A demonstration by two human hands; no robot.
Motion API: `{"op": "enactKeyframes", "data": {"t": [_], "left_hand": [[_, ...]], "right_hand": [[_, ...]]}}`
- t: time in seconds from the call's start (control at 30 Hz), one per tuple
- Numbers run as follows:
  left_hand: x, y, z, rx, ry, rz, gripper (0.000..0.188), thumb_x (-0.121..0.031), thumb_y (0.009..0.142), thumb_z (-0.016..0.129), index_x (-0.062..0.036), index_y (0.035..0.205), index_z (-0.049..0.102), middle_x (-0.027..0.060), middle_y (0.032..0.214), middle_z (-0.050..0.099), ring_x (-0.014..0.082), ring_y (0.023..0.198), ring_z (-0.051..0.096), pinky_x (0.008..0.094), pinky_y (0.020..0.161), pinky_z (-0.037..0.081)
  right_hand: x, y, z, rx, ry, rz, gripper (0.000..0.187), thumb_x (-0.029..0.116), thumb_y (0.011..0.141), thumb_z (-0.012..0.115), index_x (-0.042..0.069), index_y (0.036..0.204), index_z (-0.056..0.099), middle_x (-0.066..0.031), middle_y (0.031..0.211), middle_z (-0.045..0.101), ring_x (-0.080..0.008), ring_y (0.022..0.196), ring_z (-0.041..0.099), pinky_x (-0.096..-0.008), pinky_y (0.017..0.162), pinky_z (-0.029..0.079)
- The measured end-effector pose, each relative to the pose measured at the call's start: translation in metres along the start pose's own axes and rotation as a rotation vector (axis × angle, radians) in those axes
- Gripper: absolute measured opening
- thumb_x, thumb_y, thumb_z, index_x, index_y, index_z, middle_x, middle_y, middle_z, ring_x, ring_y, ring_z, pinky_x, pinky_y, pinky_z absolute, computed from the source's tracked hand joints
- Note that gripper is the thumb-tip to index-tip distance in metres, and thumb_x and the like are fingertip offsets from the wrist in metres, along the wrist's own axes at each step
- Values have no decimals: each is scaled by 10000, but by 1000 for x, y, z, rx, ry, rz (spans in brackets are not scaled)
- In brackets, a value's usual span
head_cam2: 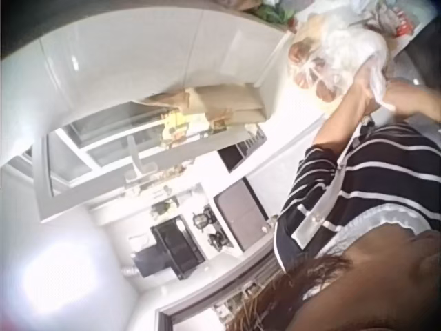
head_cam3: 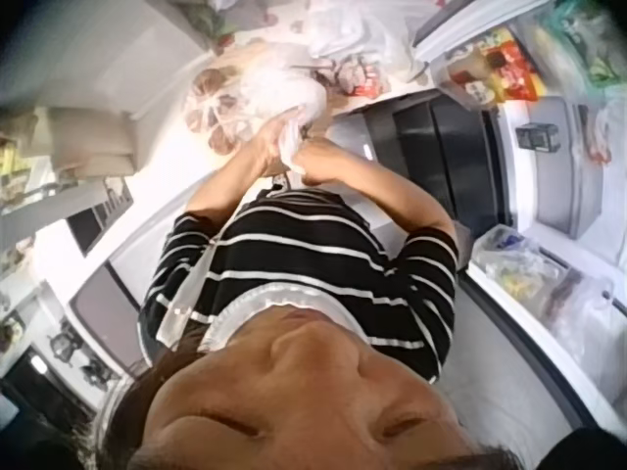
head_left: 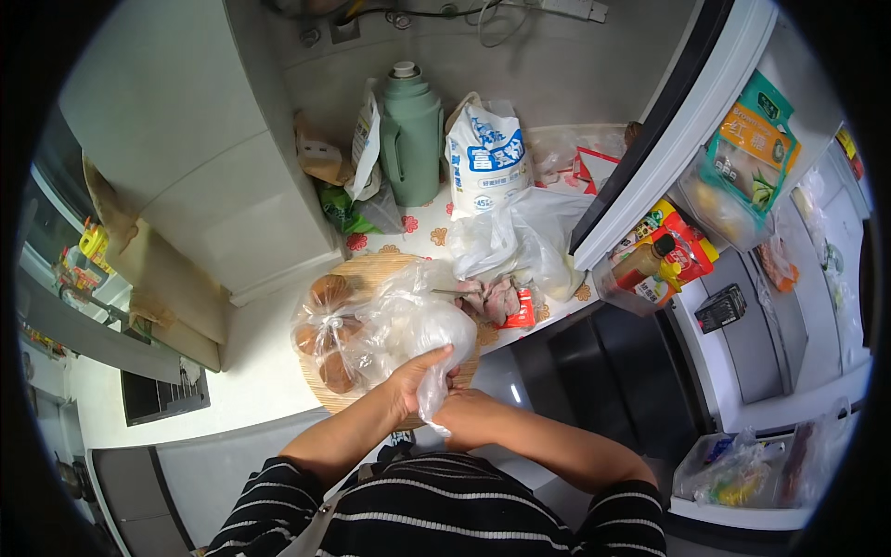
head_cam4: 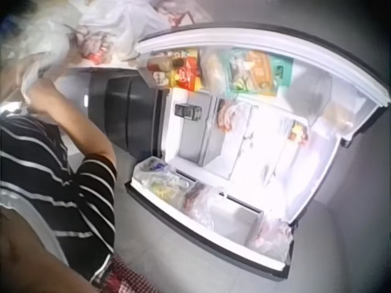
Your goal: The person organizes food items by moving plastic bags and black boxes from a counter into a refrigerator, rearranging items on the shelves and in the door, and then wipes down the counter with a cloth.
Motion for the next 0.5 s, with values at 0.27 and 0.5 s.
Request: {"op": "enactKeyframes", "data": {"t": [0.27, 0.5], "left_hand": [[2, 6, -24, -158, 93, 77, 237, -116, 755, 658, 8, 933, 562, 163, 832, 587, 276, 678, 595, 402, 651, 543], [13, 16, -33, -16, -141, 3, 187, -167, 759, 633, -5, 809, 556, 151, 765, 578, 306, 707, 586, 431, 676, 526]], "right_hand": [[-12, 6, 17, -25, 27, 80, 388, 293, 691, 736, -29, 882, 634, -244, 938, 642, -377, 905, 635, -454, 786, 516], [-9, -1, 11, 69, 30, 127, 345, 257, 674, 711, -1, 893, 642, -251, 960, 630, -383, 888, 633, -458, 761, 519]]}}
Point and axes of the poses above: each hand's wrist, its own y-axis towards the middle knuckle, its own z-axis out of the palm, x = y × z, the point moved 9 cm from there along y, towards the middle knuckle
